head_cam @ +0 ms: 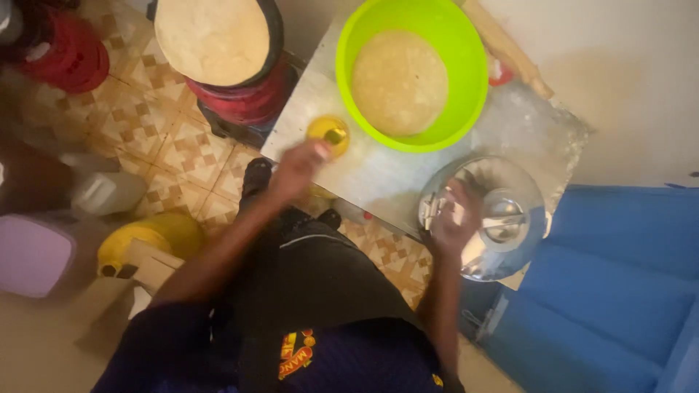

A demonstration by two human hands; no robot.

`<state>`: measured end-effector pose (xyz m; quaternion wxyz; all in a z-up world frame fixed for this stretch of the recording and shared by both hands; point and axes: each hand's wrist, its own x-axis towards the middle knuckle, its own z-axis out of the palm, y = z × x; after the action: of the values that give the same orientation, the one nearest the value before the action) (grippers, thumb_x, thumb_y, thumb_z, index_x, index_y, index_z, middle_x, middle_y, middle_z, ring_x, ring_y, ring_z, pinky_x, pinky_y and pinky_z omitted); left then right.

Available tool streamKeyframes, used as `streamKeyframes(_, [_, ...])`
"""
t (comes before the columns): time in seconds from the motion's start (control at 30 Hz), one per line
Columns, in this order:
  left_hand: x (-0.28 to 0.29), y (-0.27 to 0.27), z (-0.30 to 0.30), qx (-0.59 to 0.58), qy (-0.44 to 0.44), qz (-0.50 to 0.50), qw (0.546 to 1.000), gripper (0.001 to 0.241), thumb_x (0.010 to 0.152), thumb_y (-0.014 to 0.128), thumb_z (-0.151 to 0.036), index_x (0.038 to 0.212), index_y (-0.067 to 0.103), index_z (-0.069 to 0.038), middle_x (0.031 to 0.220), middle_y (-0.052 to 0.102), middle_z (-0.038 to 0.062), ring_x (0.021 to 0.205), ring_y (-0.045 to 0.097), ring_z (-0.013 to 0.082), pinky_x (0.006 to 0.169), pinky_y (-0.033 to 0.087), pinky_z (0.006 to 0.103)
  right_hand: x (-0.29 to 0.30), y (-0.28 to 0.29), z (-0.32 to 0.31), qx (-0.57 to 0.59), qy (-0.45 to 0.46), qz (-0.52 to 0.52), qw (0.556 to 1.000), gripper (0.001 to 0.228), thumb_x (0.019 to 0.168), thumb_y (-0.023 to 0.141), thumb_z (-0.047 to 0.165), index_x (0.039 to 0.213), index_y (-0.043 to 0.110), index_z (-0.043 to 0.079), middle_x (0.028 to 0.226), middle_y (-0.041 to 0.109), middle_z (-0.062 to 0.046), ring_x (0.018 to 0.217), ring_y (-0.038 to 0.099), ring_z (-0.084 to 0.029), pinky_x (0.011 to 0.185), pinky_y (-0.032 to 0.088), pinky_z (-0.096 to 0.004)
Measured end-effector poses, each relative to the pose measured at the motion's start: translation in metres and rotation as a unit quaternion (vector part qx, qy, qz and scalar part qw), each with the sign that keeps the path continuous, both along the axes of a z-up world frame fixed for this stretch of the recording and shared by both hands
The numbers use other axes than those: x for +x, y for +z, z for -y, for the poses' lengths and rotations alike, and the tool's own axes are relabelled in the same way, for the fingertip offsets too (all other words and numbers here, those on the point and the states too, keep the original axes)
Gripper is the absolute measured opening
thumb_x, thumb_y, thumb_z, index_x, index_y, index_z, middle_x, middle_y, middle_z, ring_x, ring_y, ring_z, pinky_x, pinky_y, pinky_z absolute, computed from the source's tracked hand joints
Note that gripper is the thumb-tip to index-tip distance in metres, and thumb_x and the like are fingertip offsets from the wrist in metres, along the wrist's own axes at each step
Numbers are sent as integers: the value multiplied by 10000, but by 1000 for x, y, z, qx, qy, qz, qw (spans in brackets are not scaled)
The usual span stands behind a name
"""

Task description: Rolling out dough and cooking flatbreads on a griddle

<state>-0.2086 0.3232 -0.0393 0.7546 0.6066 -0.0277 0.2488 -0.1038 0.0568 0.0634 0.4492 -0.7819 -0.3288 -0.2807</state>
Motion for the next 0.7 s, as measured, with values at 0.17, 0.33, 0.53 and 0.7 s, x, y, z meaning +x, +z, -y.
streamKeyframes(0.17, [17, -26, -147, 297, 215, -250, 896, 176, 912, 544, -175, 1073, 613, -151, 1004, 622, 78, 984, 573, 292, 874, 389, 435, -4, 25, -125, -131, 29, -54, 990, 271, 796, 618, 51, 1066, 638, 41, 970, 648, -122, 892, 613, -300, 812, 454, -365])
streamKeyframes(0.33, [30, -28, -218, 339, 159, -332, 866, 221, 899, 537, -235, 1106, 593, -184, 1089, 594, 39, 1084, 526, 232, 919, 331, 445, 37, 18, -151, -194, -66, -287, 936, 350, 840, 581, 140, 1105, 567, -89, 1038, 573, -310, 1006, 536, -457, 893, 396, -494])
streamKeyframes(0.53, [25, -19, -248, 354, 77, -334, 870, 334, 855, 547, -152, 1179, 560, -71, 1139, 559, 178, 1121, 494, 344, 971, 360, 434, 89, -68, -141, -211, -140, -345, 904, 398, 814, 602, 285, 1105, 598, 14, 955, 624, -220, 922, 595, -375, 798, 478, -428])
streamKeyframes(0.7, [22, -1, -251, 367, -8, -357, 859, 313, 886, 517, -283, 1169, 569, -162, 1154, 569, 67, 1144, 496, 254, 991, 351, 384, 147, -139, -120, -332, -229, -293, 867, 732, 753, 696, 378, 1209, 451, -139, 936, 569, -365, 895, 577, -490, 814, 448, -527])
